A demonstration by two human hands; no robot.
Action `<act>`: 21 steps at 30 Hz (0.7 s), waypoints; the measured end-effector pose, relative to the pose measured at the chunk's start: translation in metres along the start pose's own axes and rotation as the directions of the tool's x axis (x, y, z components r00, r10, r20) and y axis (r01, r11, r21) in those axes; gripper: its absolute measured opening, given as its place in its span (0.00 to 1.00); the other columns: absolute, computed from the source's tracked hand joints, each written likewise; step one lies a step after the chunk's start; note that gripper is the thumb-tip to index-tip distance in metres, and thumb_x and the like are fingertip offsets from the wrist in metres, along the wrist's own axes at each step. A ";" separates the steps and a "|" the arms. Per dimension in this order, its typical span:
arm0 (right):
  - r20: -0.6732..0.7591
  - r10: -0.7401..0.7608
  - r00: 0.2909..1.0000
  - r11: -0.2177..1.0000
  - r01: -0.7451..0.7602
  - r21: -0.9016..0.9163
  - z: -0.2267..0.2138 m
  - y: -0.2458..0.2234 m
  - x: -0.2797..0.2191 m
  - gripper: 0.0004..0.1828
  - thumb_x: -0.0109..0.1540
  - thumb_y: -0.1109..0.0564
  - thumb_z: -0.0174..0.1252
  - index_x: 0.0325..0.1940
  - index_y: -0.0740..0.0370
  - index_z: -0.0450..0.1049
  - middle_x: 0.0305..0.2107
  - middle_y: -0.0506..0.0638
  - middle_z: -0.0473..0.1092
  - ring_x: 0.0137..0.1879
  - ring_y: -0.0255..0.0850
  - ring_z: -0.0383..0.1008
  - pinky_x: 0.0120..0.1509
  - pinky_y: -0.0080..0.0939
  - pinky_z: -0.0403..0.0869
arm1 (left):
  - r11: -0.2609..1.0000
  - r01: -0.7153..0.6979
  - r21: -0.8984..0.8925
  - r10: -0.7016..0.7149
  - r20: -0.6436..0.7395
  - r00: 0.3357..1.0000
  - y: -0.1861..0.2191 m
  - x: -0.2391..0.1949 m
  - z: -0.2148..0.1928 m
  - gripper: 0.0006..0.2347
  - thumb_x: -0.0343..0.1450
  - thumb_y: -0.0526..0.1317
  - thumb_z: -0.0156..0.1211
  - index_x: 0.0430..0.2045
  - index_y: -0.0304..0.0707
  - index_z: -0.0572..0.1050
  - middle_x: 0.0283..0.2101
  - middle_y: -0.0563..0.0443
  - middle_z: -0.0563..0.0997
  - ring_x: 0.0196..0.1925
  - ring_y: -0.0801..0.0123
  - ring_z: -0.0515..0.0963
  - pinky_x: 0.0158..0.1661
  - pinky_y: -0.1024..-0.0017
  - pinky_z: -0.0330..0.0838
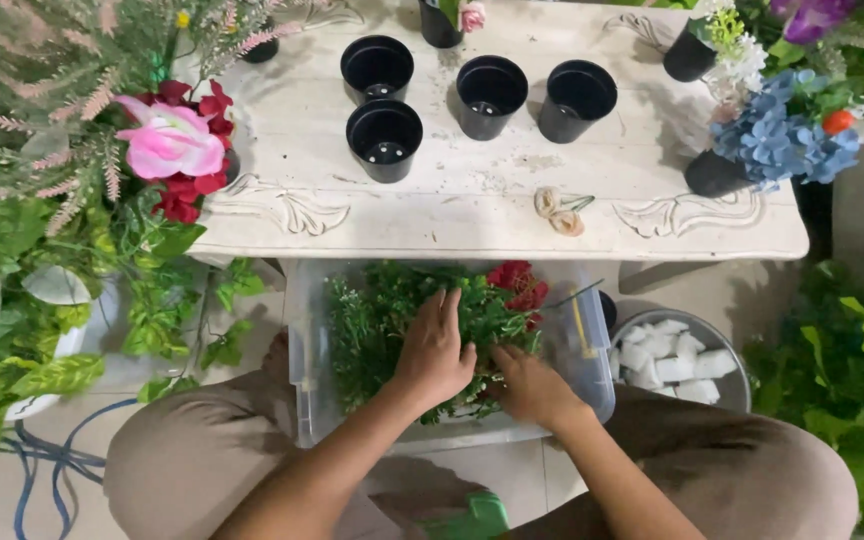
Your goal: Arranging artificial flowers and greenery into small black pots using white stuffing material.
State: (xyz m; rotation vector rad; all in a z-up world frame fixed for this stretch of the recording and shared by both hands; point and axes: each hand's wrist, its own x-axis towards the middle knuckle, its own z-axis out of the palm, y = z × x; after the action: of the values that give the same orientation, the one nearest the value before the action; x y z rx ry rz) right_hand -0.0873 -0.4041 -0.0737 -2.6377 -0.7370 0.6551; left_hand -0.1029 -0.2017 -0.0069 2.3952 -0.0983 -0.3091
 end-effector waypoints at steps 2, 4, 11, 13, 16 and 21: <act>0.145 0.080 0.986 0.995 -0.072 -0.065 0.036 0.013 -0.003 0.22 0.63 0.46 0.58 0.58 0.58 0.74 0.50 0.56 0.74 0.51 0.55 0.80 0.49 0.55 0.80 | 0.999 0.017 0.049 -0.021 0.085 0.996 -0.016 0.002 0.024 0.33 0.72 0.38 0.55 0.71 0.26 0.46 0.67 0.19 0.54 0.71 0.28 0.55 0.62 0.37 0.60; 0.280 0.166 0.946 0.982 -0.133 -0.133 0.048 0.015 -0.008 0.22 0.65 0.42 0.54 0.55 0.58 0.76 0.50 0.55 0.75 0.50 0.52 0.81 0.46 0.53 0.80 | 0.994 0.025 0.103 -0.042 0.168 0.985 -0.024 0.003 0.041 0.34 0.72 0.40 0.55 0.72 0.28 0.45 0.68 0.21 0.54 0.72 0.30 0.54 0.62 0.36 0.58; 0.261 0.175 0.949 0.984 -0.177 -0.017 0.013 0.002 -0.031 0.32 0.66 0.45 0.51 0.74 0.53 0.60 0.62 0.60 0.68 0.61 0.60 0.75 0.57 0.57 0.78 | 0.993 -0.037 0.111 0.020 0.150 0.988 -0.012 -0.009 0.071 0.35 0.72 0.40 0.56 0.71 0.25 0.45 0.66 0.19 0.57 0.69 0.29 0.60 0.60 0.36 0.63; 0.207 0.199 0.958 0.979 -0.204 0.001 -0.018 0.000 -0.046 0.32 0.66 0.47 0.50 0.75 0.51 0.59 0.62 0.60 0.67 0.61 0.59 0.75 0.58 0.57 0.78 | 0.991 -0.087 0.100 0.073 0.136 0.988 -0.006 -0.009 0.077 0.35 0.72 0.39 0.58 0.71 0.24 0.45 0.66 0.19 0.57 0.69 0.28 0.59 0.60 0.36 0.64; 0.158 0.241 0.958 0.954 -0.263 0.143 -0.078 -0.002 -0.072 0.30 0.64 0.47 0.53 0.71 0.49 0.62 0.56 0.60 0.74 0.58 0.62 0.76 0.59 0.63 0.77 | 0.979 -0.184 0.091 0.171 0.136 0.976 0.004 -0.005 0.085 0.33 0.74 0.39 0.56 0.71 0.25 0.46 0.65 0.21 0.59 0.68 0.31 0.63 0.59 0.40 0.65; -0.076 0.392 0.917 0.881 -0.350 0.319 -0.109 0.055 -0.107 0.28 0.63 0.52 0.55 0.68 0.55 0.67 0.55 0.63 0.74 0.59 0.63 0.76 0.62 0.64 0.75 | 0.948 -0.312 -0.057 0.311 -0.020 0.950 0.032 0.007 0.109 0.32 0.68 0.36 0.61 0.69 0.29 0.55 0.61 0.28 0.67 0.63 0.34 0.70 0.57 0.47 0.68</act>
State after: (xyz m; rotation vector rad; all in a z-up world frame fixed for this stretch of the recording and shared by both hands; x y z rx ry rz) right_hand -0.0916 -0.5274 0.0314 -2.5194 -0.0722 0.6143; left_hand -0.1228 -0.2974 -0.0649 2.2770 -0.4515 -0.1475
